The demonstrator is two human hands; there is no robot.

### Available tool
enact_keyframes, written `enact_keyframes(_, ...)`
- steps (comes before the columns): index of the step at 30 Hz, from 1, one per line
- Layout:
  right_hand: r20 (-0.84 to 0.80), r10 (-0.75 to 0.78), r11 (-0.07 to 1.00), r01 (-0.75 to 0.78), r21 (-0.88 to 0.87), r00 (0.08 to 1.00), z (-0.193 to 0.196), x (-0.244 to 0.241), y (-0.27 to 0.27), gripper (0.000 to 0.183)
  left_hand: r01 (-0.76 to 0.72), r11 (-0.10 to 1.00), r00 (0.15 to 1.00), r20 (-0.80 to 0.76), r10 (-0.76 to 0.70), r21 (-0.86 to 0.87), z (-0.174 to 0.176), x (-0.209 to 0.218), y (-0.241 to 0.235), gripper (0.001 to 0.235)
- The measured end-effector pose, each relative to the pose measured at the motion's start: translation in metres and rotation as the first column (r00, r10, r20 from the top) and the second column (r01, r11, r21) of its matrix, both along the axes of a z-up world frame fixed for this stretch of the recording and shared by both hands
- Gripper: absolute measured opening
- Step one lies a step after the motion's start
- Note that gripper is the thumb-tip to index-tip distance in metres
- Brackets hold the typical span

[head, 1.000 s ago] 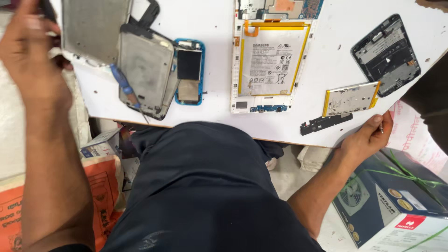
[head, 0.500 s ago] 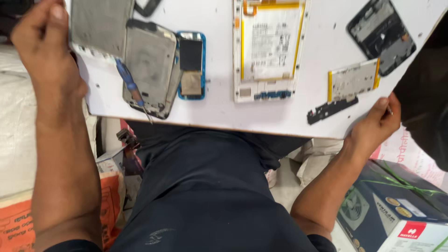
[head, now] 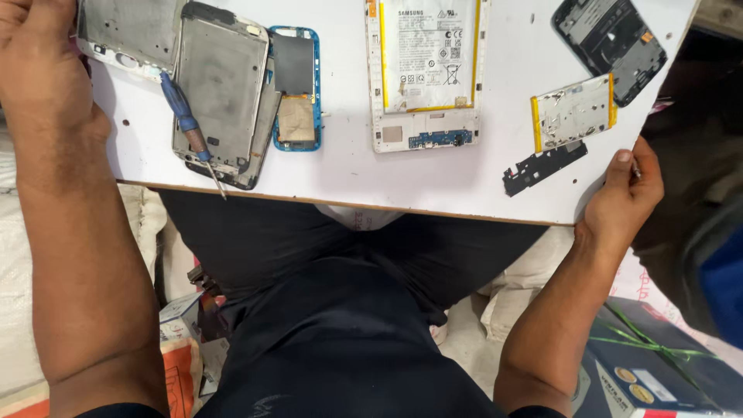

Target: The person disassembles and reassembles mobile phone components on a white table. They use a screwdriver to remove and install screws, handle circuit boards, batteries, and phone frames, and organize parts during the process.

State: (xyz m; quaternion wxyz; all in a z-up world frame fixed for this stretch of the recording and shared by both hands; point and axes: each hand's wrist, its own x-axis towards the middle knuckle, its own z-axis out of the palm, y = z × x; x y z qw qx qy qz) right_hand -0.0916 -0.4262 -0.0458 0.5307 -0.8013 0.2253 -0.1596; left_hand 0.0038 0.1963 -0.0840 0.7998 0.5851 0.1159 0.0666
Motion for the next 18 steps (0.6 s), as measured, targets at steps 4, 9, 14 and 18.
enact_keyframes(4,0.009,0.002,1.000,-0.002,-0.022,1.000,0.004,0.002,0.005,0.026,-0.013,0.999,0.998,0.063,0.010,0.049,-0.012,-0.002,0.007,0.018)
enact_keyframes(9,-0.015,0.014,0.999,-0.014,-0.031,1.000,0.006,0.002,0.009,0.026,-0.069,0.995,0.997,0.032,0.067,0.071,-0.026,-0.003,0.011,0.021)
enact_keyframes(14,-0.012,0.032,0.988,-0.033,-0.152,0.999,-0.002,-0.001,0.003,0.028,-0.032,0.973,0.999,0.012,0.030,0.229,-0.009,-0.005,0.002,0.013)
enact_keyframes(18,0.068,0.106,0.925,-0.073,-0.373,0.992,-0.005,-0.002,0.002,0.026,-0.085,0.861,0.996,0.031,0.081,0.501,0.006,-0.009,-0.012,0.028)
